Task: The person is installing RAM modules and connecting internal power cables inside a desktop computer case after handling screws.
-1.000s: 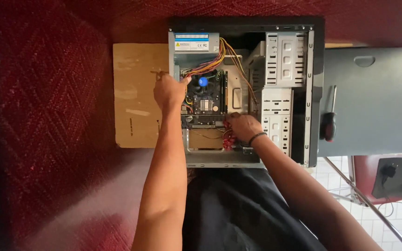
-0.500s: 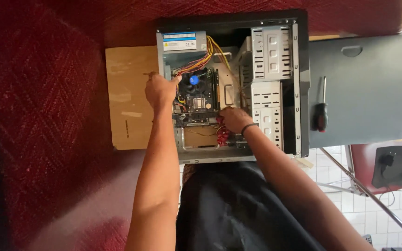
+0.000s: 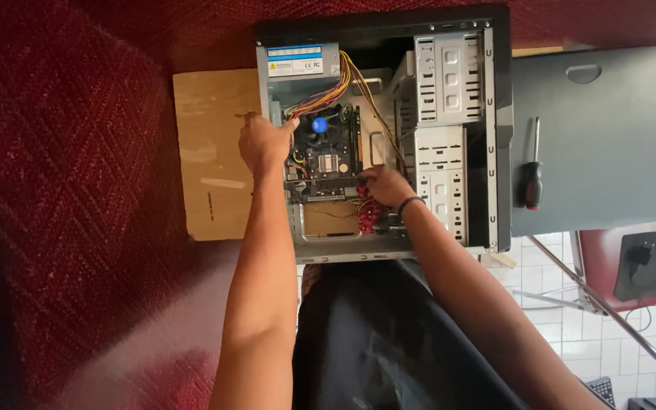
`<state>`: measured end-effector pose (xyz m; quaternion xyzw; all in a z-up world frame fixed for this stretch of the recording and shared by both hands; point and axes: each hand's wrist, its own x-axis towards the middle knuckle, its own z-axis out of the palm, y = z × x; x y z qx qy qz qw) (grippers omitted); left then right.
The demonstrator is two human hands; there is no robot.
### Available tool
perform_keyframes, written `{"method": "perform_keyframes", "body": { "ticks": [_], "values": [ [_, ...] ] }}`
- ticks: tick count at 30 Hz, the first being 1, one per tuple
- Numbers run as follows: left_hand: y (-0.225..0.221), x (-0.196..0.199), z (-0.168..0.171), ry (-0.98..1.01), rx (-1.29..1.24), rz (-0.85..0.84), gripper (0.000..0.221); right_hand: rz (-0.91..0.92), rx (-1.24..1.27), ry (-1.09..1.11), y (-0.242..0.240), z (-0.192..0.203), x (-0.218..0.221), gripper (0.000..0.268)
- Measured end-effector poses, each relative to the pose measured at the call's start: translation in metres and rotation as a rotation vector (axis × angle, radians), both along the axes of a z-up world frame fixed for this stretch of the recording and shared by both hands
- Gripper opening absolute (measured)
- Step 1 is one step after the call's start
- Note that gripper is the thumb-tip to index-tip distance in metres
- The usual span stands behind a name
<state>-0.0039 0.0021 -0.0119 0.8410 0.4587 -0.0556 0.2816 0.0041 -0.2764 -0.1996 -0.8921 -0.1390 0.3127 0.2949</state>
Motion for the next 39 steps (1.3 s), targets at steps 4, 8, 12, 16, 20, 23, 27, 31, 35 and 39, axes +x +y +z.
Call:
{"method": "perform_keyframes", "body": {
  "ticks": [4,8,12,16,20,23,27,31,35,39],
  "values": [
    [0.0,0.001,-0.001,-0.001,-0.015,-0.002,0.061,-0.25,-0.019,-0.029,0.021,0.004,0.026,0.034],
    [-0.001,0.0,-0.008,-0.021,0.027,-0.027,0.064,-0.255,0.016,-0.034,0.057,0.028,0.039,0.04],
    [-0.003,0.001,-0.004,-0.035,0.012,-0.016,0.067,-0.322,-0.028,-0.095,0.056,-0.006,0.048,0.034],
    [-0.005,0.0,0.002,-0.013,-0.04,-0.027,0.062,-0.402,-0.026,-0.201,0.047,0.011,0.051,0.033],
    [-0.001,0.001,-0.004,-0.025,0.013,-0.025,0.068,-0.746,0.624,0.242,0.057,0.086,0.048,0.04],
    [0.0,0.001,0.008,-0.023,-0.04,-0.013,0.059,-0.568,0.372,-0.024,0.061,0.062,0.075,0.028],
    [0.0,0.002,0.005,0.016,-0.079,0.001,0.06,-0.389,0.209,-0.079,0.07,0.014,0.122,0.037],
    [0.001,0.004,0.013,0.034,-0.099,-0.007,0.056,-0.364,0.128,-0.03,0.079,-0.012,0.147,0.035],
    [0.001,0.006,0.013,0.041,-0.1,-0.003,0.058,-0.249,0.052,-0.01,0.079,-0.03,0.165,0.041],
    [0.002,0.007,0.013,0.036,-0.111,0.015,0.057,-0.289,-0.063,0.023,0.081,-0.043,0.165,0.048]
  ]
}}
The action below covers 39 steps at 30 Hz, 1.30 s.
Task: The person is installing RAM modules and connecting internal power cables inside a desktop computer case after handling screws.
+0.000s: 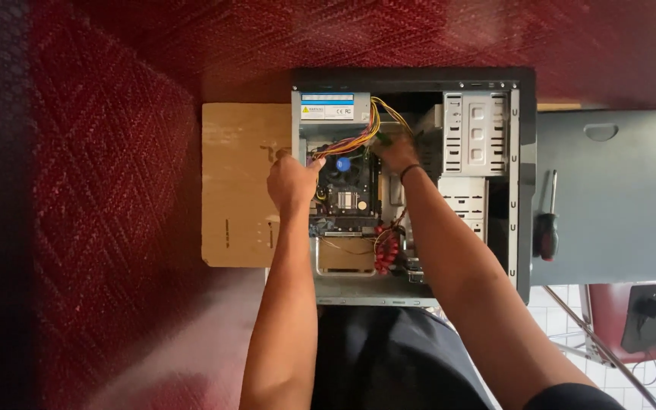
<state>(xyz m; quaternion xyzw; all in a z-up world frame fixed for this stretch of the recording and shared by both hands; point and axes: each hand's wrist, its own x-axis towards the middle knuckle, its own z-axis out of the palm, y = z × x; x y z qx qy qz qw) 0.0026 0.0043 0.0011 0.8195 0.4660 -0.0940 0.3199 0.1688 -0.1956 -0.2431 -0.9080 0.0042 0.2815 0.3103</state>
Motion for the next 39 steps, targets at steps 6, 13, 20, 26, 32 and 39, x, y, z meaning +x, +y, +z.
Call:
{"method": "perform_keyframes", "body": {
  "ticks": [6,13,20,26,32,39],
  "values": [
    [-0.002,-0.001,0.003,-0.006,-0.018,-0.01,0.056,-0.098,0.037,0.051,0.002,0.037,-0.014,0.053],
    [0.0,-0.001,-0.007,-0.022,-0.047,-0.009,0.056,-0.232,0.278,0.265,-0.019,0.189,-0.136,0.037],
    [-0.001,0.0,-0.013,-0.037,0.037,-0.042,0.066,0.057,0.264,0.251,-0.038,0.211,-0.146,0.051],
    [0.0,-0.003,-0.023,-0.044,0.043,-0.052,0.068,0.282,0.168,0.194,-0.052,0.185,-0.151,0.052],
    [0.001,-0.002,-0.02,-0.08,0.039,-0.02,0.068,0.893,-0.081,-0.304,-0.056,0.164,-0.158,0.035],
    [0.001,-0.005,0.005,-0.069,-0.024,-0.016,0.063,0.811,-0.101,-0.123,-0.047,0.133,-0.141,0.044]
  ]
}}
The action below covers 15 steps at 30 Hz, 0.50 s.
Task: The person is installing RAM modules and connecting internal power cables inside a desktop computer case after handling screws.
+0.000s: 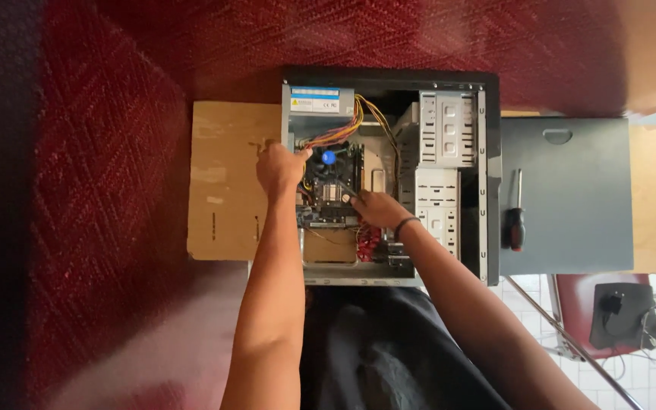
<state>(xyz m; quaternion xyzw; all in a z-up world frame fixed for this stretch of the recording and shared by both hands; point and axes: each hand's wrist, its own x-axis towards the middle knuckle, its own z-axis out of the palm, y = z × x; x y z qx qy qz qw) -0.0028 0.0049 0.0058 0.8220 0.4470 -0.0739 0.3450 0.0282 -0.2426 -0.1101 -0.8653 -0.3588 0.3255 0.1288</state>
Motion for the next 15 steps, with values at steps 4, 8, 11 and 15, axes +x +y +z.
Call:
{"method": "perform_keyframes", "body": {
  "ticks": [4,8,11,15],
  "values": [
    [-0.003,0.001,-0.005,0.008,0.011,-0.011,0.066,-0.482,0.138,0.259,0.002,0.019,-0.006,0.046],
    [-0.001,-0.001,0.001,0.003,-0.036,0.029,0.068,-0.571,0.071,0.164,-0.018,-0.012,-0.01,0.04],
    [0.003,0.0,-0.023,0.035,-0.021,-0.036,0.058,-0.673,0.092,0.163,-0.023,0.009,-0.013,0.034],
    [-0.01,-0.006,-0.036,-0.172,0.271,-0.018,0.069,-0.477,0.18,0.133,-0.048,0.077,-0.019,0.032]
  ]
}}
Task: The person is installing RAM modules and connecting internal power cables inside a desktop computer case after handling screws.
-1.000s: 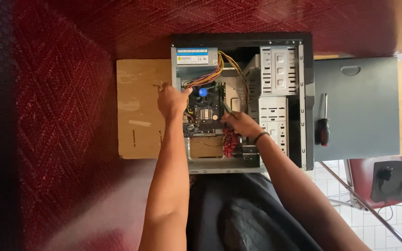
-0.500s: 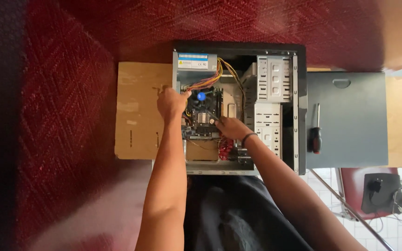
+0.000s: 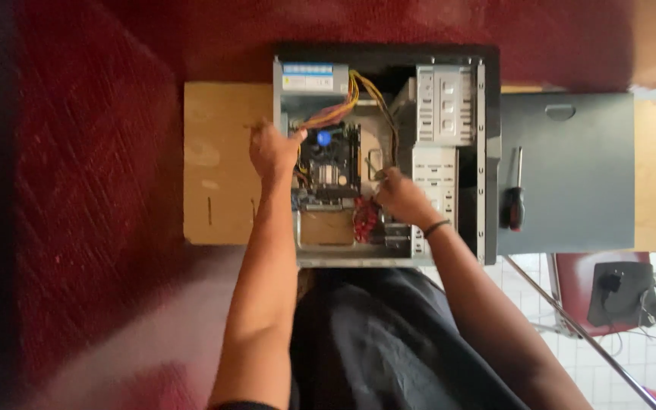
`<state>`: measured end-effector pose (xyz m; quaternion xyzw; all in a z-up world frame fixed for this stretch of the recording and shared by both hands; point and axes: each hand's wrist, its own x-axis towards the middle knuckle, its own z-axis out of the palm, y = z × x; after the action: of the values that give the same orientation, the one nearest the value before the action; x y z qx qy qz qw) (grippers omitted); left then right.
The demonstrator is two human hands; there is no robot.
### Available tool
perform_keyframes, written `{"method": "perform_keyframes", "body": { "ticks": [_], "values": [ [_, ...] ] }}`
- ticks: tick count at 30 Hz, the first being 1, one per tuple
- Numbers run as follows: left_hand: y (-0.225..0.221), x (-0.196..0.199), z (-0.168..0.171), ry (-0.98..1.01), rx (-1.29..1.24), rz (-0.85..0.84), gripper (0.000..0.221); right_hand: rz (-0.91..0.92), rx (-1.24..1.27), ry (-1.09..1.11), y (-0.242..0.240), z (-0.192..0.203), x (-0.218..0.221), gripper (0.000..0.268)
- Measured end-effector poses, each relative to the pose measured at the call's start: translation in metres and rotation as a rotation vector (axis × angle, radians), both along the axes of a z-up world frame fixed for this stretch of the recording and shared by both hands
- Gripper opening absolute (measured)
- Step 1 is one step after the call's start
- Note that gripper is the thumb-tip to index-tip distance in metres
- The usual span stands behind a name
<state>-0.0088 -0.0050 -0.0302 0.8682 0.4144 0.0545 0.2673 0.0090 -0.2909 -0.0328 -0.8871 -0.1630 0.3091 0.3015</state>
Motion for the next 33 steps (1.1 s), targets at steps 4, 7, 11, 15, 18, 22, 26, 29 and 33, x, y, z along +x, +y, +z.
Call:
{"method": "perform_keyframes", "body": {
  "ticks": [4,7,11,15,18,22,26,29,33],
  "values": [
    [-0.057,-0.033,0.047,-0.51,0.442,-0.22,0.038,-0.147,0.067,-0.163,-0.057,0.049,-0.01,0.017],
    [-0.074,-0.025,-0.005,-0.523,-0.151,-0.674,0.014,-0.399,0.217,-0.178,-0.101,0.029,-0.022,0.013],
    [-0.05,0.0,-0.04,0.049,-0.326,-0.863,0.026,-0.545,0.263,-0.285,-0.115,-0.019,-0.048,0.015],
    [-0.041,0.02,-0.123,0.459,-0.37,-1.026,0.025,-0.592,0.261,-0.308,-0.105,-0.001,-0.054,0.015],
    [-0.046,0.027,-0.143,0.508,-0.251,-1.036,0.016,-0.63,0.26,-0.296,-0.1,0.0,-0.05,0.011],
    [-0.05,0.026,-0.134,0.505,-0.158,-1.031,0.012,-0.644,0.309,-0.256,-0.096,0.014,-0.054,0.008],
    [-0.052,0.026,-0.127,0.582,-0.202,-1.041,0.021,-0.564,0.287,-0.251,-0.086,0.017,-0.053,0.008],
    [-0.052,0.023,-0.137,0.661,-0.125,-1.005,0.012,-0.225,0.227,-0.309,-0.059,0.02,-0.043,0.006],
    [-0.046,0.027,-0.145,0.615,-0.095,-1.055,0.018,-0.157,0.33,-0.365,-0.049,-0.004,-0.028,0.007]
  ]
}}
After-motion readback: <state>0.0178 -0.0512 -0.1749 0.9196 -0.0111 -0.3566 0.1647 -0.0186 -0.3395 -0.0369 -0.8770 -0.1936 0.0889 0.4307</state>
